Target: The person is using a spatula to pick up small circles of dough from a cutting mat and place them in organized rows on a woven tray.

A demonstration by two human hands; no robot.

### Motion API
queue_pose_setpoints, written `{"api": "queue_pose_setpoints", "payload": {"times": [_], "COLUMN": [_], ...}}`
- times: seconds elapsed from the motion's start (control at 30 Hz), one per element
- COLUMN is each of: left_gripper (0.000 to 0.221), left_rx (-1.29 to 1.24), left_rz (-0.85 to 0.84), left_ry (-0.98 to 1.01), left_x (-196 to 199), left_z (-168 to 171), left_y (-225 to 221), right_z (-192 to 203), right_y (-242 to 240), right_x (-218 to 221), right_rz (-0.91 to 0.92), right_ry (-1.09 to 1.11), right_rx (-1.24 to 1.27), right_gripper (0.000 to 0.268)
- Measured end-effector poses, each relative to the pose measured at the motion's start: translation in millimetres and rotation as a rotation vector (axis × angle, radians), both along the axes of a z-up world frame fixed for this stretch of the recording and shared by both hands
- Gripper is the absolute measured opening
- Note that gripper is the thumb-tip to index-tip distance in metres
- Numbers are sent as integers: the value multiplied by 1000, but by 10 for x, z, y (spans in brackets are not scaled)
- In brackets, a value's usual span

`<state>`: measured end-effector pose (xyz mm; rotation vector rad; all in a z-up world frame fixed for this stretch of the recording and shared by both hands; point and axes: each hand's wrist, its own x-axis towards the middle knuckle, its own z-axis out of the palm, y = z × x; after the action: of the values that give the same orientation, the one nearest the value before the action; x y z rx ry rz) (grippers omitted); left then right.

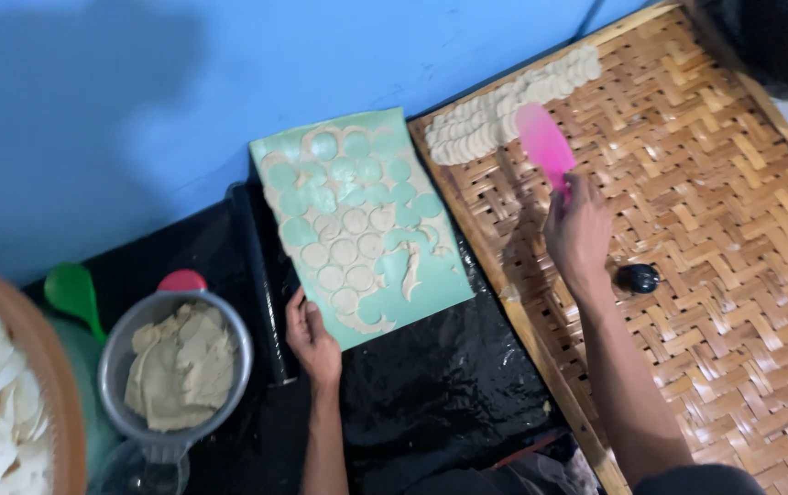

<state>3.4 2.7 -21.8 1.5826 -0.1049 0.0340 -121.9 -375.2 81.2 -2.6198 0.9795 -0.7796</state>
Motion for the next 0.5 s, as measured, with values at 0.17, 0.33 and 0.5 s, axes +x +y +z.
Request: {"api": "queue_pose_setpoints", "payload": {"times": [0.17, 0.33, 0.5], "left_gripper": [33, 33, 34], "left_rx": [-41, -93, -165], "left_rz": [-5, -18, -58], "left_ry": [-14, 13, 45], "left_x": [-4, -11, -14], "left_z": [-7, 75, 160], "left_y": [-4, -17, -29], "right_z": [174, 307, 293], "right_y": [1113, 1728, 1845], "right_x": [-157, -261, -243], "right_rz": [291, 461, 439], "right_ry": [77, 122, 195], "right_rx": [454, 531, 481], "right_gripper": [27, 26, 28]}}
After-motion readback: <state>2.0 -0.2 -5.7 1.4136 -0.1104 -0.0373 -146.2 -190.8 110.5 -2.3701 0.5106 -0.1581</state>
